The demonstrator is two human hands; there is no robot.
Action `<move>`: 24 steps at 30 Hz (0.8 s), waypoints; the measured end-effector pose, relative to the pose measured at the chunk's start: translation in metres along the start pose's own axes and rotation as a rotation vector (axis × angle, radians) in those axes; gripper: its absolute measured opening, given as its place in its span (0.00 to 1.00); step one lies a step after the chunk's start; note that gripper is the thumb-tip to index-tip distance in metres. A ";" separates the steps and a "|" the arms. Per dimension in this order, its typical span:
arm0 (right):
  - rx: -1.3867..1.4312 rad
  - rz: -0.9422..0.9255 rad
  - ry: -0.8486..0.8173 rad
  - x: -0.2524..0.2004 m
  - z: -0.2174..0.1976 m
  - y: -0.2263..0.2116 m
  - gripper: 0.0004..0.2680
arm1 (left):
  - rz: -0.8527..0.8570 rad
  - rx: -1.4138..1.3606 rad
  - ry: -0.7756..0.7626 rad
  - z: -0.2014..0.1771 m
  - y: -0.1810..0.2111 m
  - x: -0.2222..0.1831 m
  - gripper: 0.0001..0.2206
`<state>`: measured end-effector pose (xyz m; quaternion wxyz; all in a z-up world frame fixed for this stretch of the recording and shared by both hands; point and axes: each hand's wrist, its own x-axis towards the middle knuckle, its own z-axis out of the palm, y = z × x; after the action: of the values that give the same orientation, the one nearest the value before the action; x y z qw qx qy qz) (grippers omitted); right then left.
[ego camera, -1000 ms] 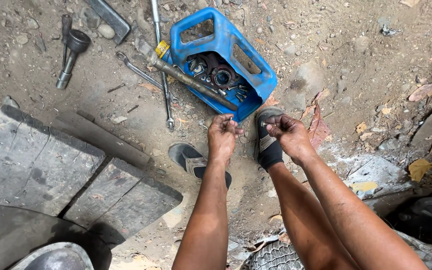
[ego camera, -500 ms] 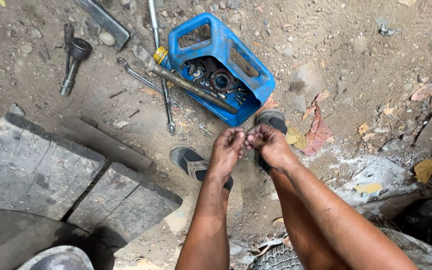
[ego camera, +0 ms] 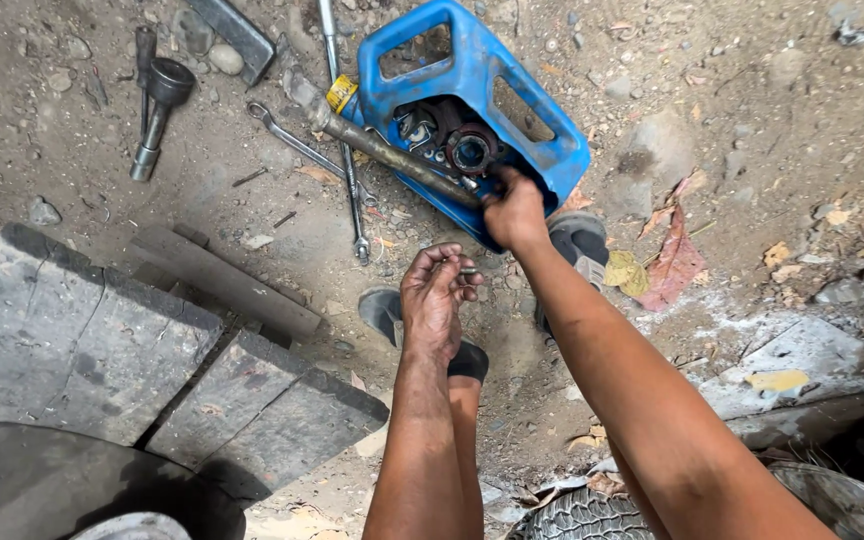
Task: Disassembling and inspecting a vehicle transmission assembly
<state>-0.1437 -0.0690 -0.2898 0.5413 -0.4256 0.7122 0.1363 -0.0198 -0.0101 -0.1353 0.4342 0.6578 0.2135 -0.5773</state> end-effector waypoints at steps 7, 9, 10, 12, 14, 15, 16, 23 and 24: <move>-0.114 0.267 0.108 0.036 0.017 0.019 0.14 | -0.004 -0.129 -0.033 -0.015 0.001 0.019 0.08; -0.115 0.246 0.067 0.016 0.005 -0.021 0.13 | -0.013 -0.231 -0.019 -0.018 -0.001 0.027 0.08; -0.116 0.244 0.065 0.021 0.006 -0.020 0.13 | -0.011 -0.232 -0.018 -0.018 -0.004 0.028 0.08; -0.222 0.265 0.045 0.028 0.009 -0.017 0.16 | -0.037 -0.347 -0.008 -0.018 -0.010 0.028 0.08; -0.262 0.224 0.051 0.044 0.018 0.008 0.13 | -0.048 -0.368 -0.008 -0.015 -0.010 0.023 0.08; -0.301 0.184 0.062 0.052 0.022 0.020 0.12 | -0.060 -0.388 -0.012 -0.013 -0.011 0.020 0.09; -0.305 0.183 0.061 0.051 0.021 0.020 0.12 | -0.060 -0.391 -0.011 -0.014 -0.010 0.017 0.09; -0.367 0.112 -0.134 0.010 -0.022 -0.037 0.14 | -0.044 -0.326 -0.077 -0.019 -0.007 0.009 0.12; -0.333 0.093 -0.177 -0.001 -0.031 -0.048 0.14 | -0.034 -0.303 -0.090 -0.021 -0.011 0.011 0.12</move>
<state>-0.1279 -0.1173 -0.2643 0.5171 -0.4623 0.6482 0.3142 -0.0135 0.0107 -0.1497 0.5277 0.5548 0.2894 -0.5744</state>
